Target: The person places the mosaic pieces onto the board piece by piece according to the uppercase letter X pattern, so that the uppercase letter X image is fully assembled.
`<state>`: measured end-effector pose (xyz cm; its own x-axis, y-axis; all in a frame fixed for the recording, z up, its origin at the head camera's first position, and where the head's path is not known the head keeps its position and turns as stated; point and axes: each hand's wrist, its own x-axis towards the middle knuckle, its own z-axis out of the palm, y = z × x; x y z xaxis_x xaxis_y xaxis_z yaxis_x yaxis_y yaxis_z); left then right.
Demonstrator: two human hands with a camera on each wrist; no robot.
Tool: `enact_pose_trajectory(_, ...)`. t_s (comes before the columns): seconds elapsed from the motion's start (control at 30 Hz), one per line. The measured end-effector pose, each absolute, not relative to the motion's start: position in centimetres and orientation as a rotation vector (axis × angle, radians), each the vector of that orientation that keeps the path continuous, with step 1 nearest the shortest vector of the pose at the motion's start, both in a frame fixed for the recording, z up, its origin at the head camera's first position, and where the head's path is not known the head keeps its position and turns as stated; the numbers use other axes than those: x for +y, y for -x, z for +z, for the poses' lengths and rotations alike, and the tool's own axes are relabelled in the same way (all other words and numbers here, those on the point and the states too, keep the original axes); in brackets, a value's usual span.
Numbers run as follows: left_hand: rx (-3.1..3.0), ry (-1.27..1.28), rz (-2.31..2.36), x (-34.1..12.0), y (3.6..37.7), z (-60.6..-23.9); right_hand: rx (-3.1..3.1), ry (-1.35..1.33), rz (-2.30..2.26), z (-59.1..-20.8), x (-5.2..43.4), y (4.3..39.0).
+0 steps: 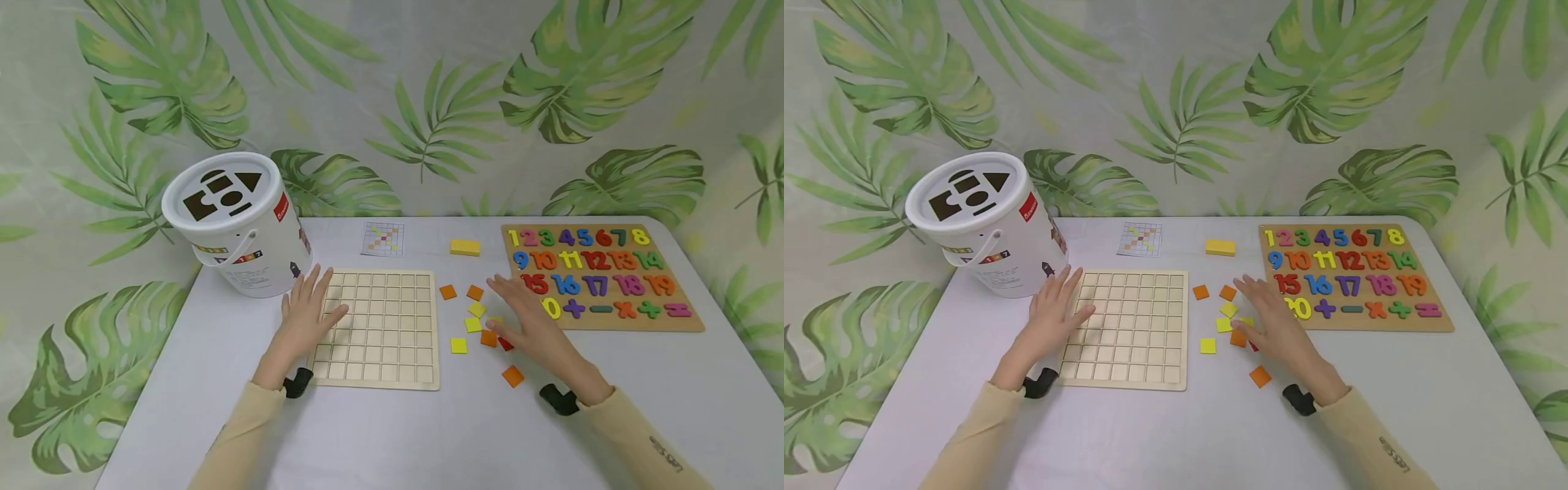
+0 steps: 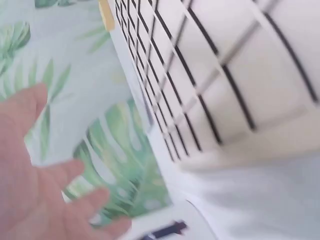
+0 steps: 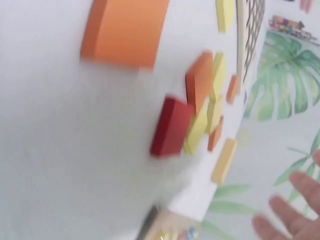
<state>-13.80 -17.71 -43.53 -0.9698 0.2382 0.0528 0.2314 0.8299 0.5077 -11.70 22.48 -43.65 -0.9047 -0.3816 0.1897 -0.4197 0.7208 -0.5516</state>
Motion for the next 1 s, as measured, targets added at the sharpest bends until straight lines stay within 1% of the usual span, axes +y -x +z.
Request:
enact_pose_trajectory(0.17,2.775,-0.512,1.074,-20.6,14.2,-45.0,-2.882,-0.736,1.215,-44.7,21.3,10.9)
enact_pose_trajectory(0.37,2.658,-0.573,1.088,-22.9,14.5,-46.5,-2.935,-0.764,1.341,-45.9,20.2,10.4)
enact_pose_trajectory(0.7,2.645,-0.615,0.965,-23.5,13.8,-46.8,-3.018,-0.792,1.236,-46.1,19.0,10.3)
enact_pose_trajectory(1.0,2.644,-0.600,0.978,-23.5,13.6,-46.9,-3.040,-0.788,0.968,-46.4,17.9,10.8)
